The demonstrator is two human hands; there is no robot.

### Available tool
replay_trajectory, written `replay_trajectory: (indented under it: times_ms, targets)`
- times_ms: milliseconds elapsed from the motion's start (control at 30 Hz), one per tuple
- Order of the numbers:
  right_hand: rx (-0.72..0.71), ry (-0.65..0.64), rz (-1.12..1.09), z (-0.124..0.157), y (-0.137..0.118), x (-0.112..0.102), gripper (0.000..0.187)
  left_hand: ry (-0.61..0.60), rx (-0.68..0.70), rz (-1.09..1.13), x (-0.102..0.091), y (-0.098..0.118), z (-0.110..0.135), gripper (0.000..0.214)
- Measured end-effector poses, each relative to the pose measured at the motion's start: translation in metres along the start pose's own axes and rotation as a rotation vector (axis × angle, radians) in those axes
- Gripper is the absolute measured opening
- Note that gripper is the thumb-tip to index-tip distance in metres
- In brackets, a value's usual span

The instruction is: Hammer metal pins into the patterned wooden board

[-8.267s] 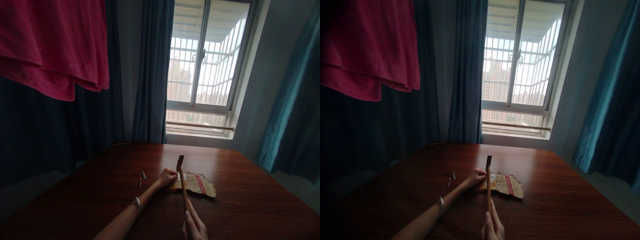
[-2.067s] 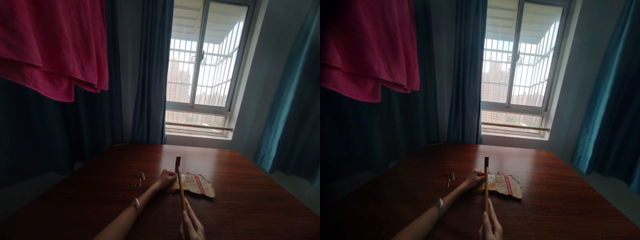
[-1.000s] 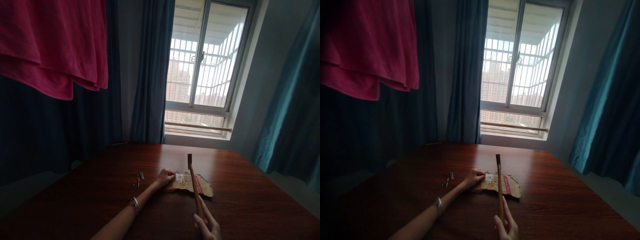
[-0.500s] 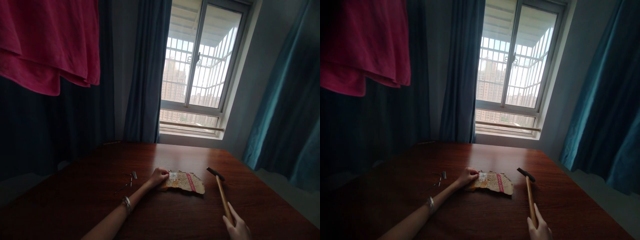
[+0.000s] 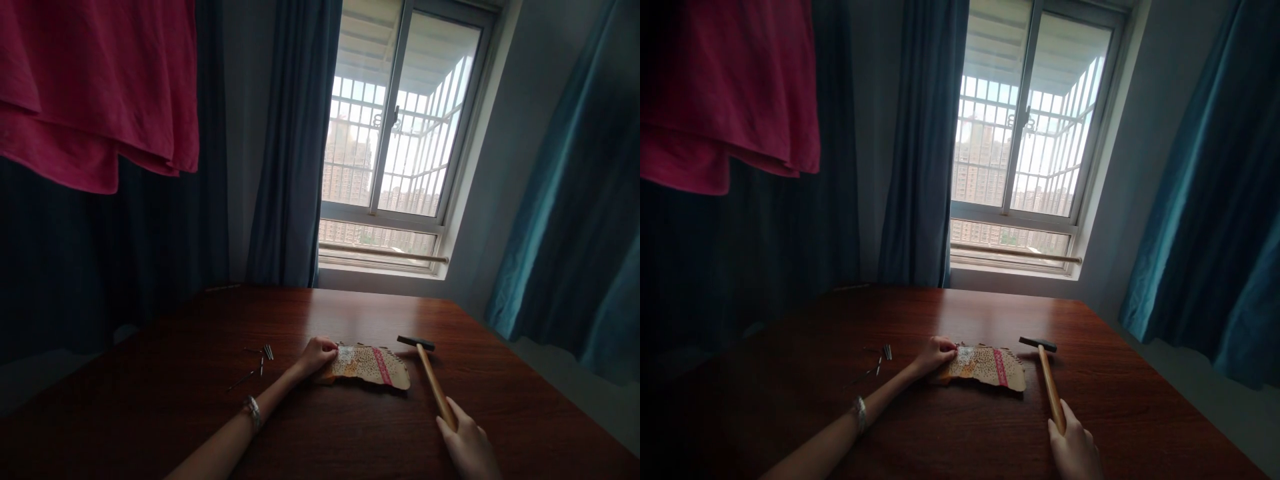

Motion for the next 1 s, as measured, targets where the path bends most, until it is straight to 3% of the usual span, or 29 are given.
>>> replay_trajectory:
  times_ms: [700,1000]
  targets:
    - [-0.108,-0.026,0.165,-0.008,-0.018,0.003,0.042,-0.002,-0.058,-0.021,-0.002,0.002,0.000,0.024]
    - [-0.281,0.175,0.285,0.009,-0.038,-0.005,0.034,0.013,-0.029,-0.005,0.001,-0.005,0.000,0.025]
Point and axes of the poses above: each hand's wrist, its own z-axis away from the middle knuckle, its own x-axis out of the palm, y = z × x, the point moved 10 cm from there along -z, towards the middle knuckle, and after that the axes turned 15 degrees about y, right-handed, at the moved point
